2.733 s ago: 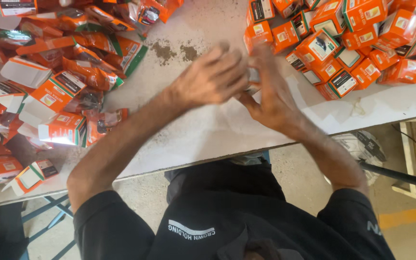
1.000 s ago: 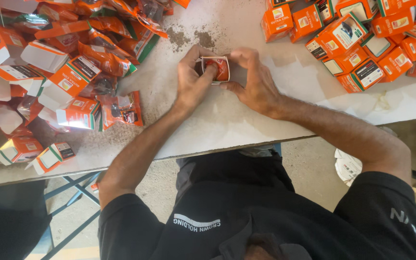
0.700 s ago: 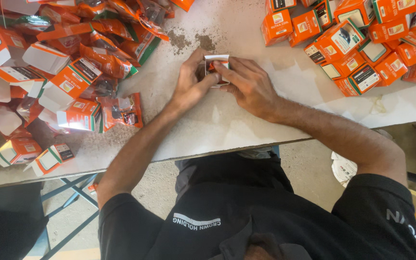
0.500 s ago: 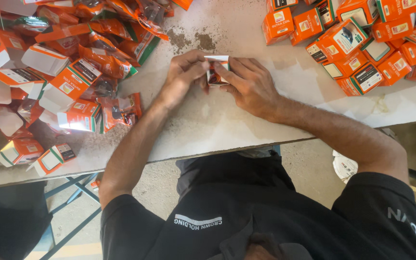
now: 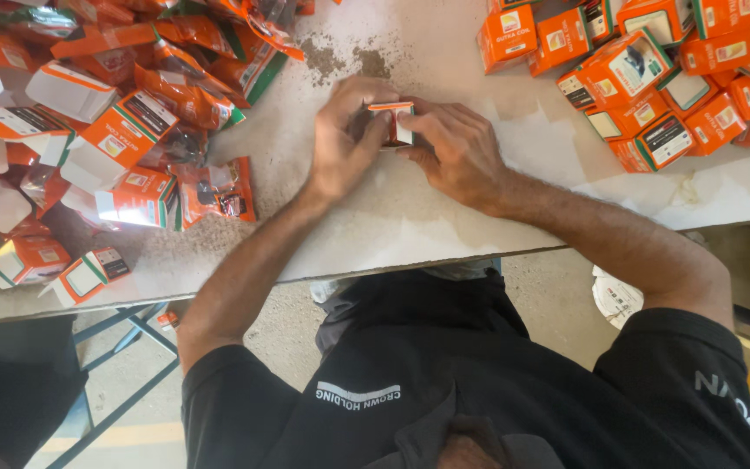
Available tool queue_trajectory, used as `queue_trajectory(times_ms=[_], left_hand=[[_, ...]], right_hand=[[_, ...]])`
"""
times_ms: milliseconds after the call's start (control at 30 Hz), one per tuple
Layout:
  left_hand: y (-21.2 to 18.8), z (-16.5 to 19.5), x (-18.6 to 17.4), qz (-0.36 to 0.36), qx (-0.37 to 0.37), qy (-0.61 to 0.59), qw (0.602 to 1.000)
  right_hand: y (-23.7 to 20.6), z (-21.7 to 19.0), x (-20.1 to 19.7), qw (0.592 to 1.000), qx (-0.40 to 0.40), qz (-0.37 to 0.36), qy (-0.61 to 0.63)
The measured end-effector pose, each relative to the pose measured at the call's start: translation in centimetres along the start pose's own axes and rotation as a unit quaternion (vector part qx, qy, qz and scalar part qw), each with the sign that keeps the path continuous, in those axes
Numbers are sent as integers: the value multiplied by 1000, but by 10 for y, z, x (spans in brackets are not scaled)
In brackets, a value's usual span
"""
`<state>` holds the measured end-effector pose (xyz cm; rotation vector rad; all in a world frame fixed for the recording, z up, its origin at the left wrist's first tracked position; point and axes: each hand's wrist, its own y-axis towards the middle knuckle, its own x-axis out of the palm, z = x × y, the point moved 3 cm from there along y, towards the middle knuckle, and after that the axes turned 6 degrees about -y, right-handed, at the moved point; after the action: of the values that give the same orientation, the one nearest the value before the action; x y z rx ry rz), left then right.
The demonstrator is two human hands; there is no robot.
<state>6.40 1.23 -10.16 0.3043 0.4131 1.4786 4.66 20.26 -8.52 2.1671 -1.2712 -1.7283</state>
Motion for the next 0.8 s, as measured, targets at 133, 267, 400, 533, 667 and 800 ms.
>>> queue_trajectory(times_ms=[133,267,400,533,667,800], left_hand=[[0,17,-1,-74,82,120,987],[-4,24,-7,-167,164,200,951],[-7,17,-6,-137,141,186,963],[-8,16,-6,-128,132,172,968],[-10,22,-11,-177,195,285,921],[-11,26,-10,-188,245,317,897]], right_hand=[[-4,8,1,1000,-9,9,-15],[-13,23,10,997,73,2,37],[-21,22,15,997,58,7,43],[-15,17,12,996,72,-3,47],[-4,7,3,999,12,8,42],[7,-1,2,998,-38,7,56]])
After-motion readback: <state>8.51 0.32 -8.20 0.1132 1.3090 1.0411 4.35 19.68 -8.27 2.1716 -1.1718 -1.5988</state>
